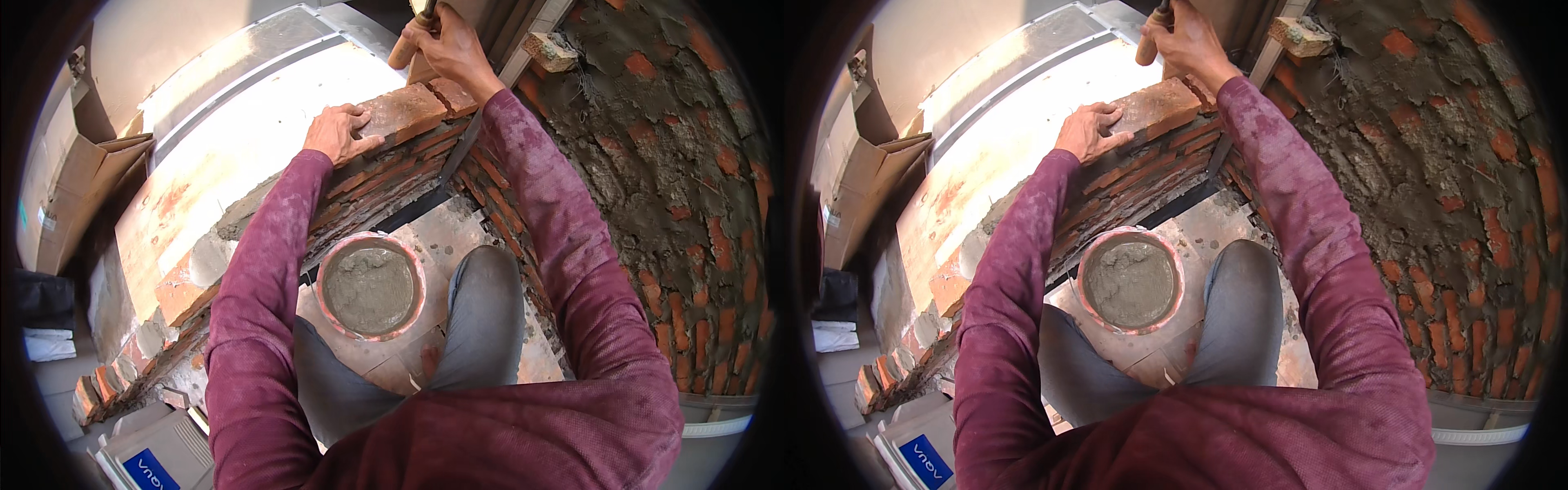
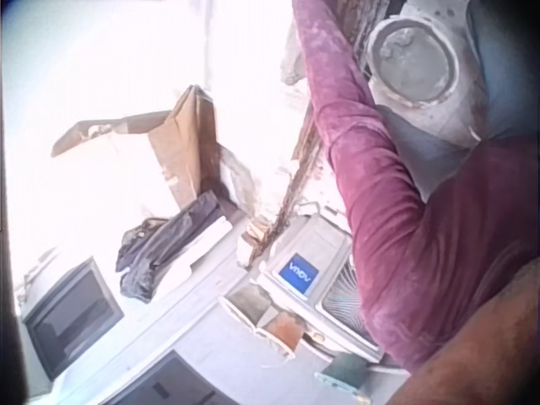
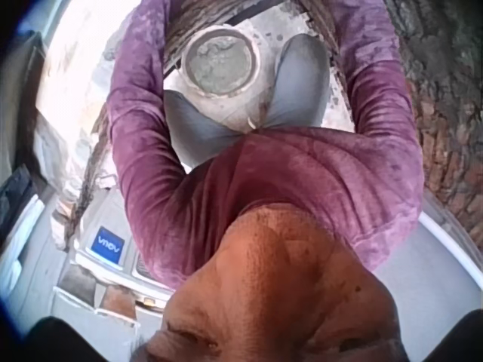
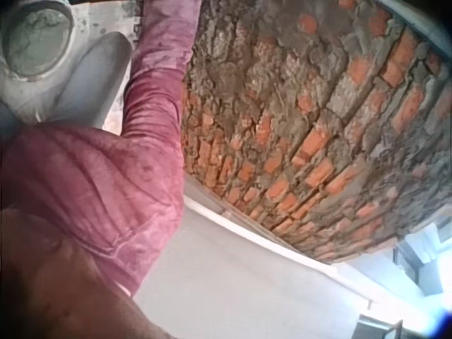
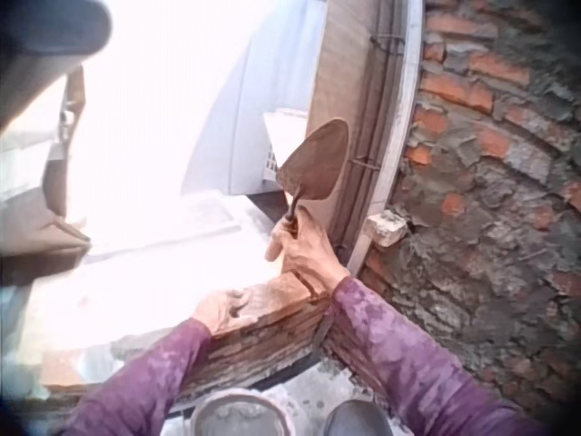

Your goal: The person builds a brick wall by using a trowel to apply mortar onto existing bricks and placing new bricks on top.

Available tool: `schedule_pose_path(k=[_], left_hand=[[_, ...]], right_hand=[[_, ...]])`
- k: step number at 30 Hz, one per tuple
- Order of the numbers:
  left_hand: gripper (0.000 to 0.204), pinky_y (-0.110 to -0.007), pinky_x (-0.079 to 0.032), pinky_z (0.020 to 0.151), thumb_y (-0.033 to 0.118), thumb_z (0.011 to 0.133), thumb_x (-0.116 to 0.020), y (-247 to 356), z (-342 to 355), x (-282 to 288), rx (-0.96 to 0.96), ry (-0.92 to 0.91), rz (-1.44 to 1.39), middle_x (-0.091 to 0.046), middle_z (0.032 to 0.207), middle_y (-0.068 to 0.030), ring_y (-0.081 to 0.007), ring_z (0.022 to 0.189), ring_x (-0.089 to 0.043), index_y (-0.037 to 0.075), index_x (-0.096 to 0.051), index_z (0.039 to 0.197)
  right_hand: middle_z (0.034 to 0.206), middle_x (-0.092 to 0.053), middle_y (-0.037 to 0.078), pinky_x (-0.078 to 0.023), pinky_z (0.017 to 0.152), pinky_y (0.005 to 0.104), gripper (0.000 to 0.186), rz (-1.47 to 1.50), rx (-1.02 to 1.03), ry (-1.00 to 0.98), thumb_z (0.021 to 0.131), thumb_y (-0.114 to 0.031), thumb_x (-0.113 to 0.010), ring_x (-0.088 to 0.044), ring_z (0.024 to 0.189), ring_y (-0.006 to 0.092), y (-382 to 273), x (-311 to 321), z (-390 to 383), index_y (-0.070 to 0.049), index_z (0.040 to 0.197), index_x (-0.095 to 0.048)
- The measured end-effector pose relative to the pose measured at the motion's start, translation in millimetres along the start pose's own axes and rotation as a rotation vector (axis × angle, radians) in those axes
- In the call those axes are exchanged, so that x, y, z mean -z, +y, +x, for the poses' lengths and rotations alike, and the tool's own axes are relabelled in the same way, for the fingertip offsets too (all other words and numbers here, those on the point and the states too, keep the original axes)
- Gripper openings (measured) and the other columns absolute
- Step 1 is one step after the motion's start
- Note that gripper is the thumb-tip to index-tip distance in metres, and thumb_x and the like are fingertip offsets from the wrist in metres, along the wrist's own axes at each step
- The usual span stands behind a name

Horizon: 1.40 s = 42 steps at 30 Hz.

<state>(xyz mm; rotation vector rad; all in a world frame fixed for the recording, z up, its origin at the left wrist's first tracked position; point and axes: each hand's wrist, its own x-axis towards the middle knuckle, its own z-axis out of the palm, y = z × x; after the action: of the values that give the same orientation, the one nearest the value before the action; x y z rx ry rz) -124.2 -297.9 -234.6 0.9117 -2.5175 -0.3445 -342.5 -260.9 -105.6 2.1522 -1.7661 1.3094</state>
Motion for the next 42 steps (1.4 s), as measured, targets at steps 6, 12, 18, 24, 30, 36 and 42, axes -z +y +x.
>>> schedule_pose_path(k=[6,12,18,24,30,36,42], left_hand=[[0.062,-0.056,-0.026,0.115,0.055,0.082,-0.068,2,-5,-8,-0.003,0.04,0.06,-0.059,0.134,-0.0072,-0.026,0.131,-0.048,0.011,-0.065,0.126],[0.051,-0.059,-0.017,0.118,0.045,0.091,-0.062,-18,-11,-19,-0.06,0.018,-0.068,-0.052,0.143,-0.0045,-0.024,0.14,-0.039,0.012,-0.061,0.13],[0.053,-0.059,-0.015,0.119,0.032,0.084,-0.071,-21,-18,-8,-0.003,-0.001,0.0,-0.054,0.14,-0.0023,-0.0201,0.139,-0.04,0.016,-0.059,0.132],[0.06,-0.065,-0.01,0.116,0.051,0.083,-0.067,-11,-19,-14,0.008,-0.005,0.112,-0.051,0.144,-0.0003,-0.0183,0.138,-0.041,0.019,-0.059,0.133],[0.065,-0.061,-0.007,0.118,0.063,0.085,-0.057,-3,-25,-18,0.081,0.081,0.164,-0.052,0.143,-0.0002,-0.017,0.137,-0.043,0.017,-0.061,0.131],[0.062,-0.061,-0.004,0.118,0.059,0.087,-0.057,13,-25,-26,0.108,0.121,0.169,-0.052,0.143,0.0012,-0.0157,0.138,-0.042,0.017,-0.058,0.134],[0.06,-0.066,-0.004,0.116,0.056,0.089,-0.057,6,-38,-28,0.156,0.18,0.229,-0.053,0.142,0.0019,-0.0176,0.138,-0.041,0.018,-0.058,0.134]], right_hand=[[0.095,-0.066,0.027,-0.05,0.083,0.0445,0.037,-0.045,-0.167,0.041,0.081,-0.025,-0.072,-0.065,0.095,0.0436,27,-45,-33,0.004,0.1,-0.058],[0.095,-0.067,0.026,-0.051,0.08,0.0449,0.037,-0.03,-0.112,-0.131,0.082,-0.026,-0.071,-0.066,0.092,0.0413,19,-30,-7,0.004,0.098,-0.059],[0.082,-0.068,0.019,-0.053,0.068,0.0393,0.028,-0.004,-0.08,-0.07,0.087,-0.021,-0.063,-0.069,0.078,0.0301,-41,-8,11,0.002,0.099,-0.054],[0.097,-0.066,0.029,-0.05,0.085,0.0458,0.044,-0.004,-0.164,-0.177,0.082,-0.028,-0.071,-0.065,0.096,0.0433,16,-40,-22,0.006,0.106,-0.056],[0.094,-0.067,0.022,-0.053,0.076,0.0415,0.038,-0.076,0.096,-0.115,0.088,-0.03,-0.069,-0.068,0.087,0.0326,-12,-18,21,0.002,0.106,-0.056],[0.098,-0.065,0.03,-0.05,0.084,0.0465,0.046,-0.043,-0.134,-0.202,0.083,-0.031,-0.07,-0.065,0.096,0.0435,20,-50,-13,0.007,0.105,-0.055],[0.067,-0.067,0.013,-0.052,0.061,0.036,0.017,0.194,-0.131,-0.118,0.087,-0.012,-0.057,-0.068,0.065,0.0265,-64,-2,4,-0.001,0.097,-0.048]])
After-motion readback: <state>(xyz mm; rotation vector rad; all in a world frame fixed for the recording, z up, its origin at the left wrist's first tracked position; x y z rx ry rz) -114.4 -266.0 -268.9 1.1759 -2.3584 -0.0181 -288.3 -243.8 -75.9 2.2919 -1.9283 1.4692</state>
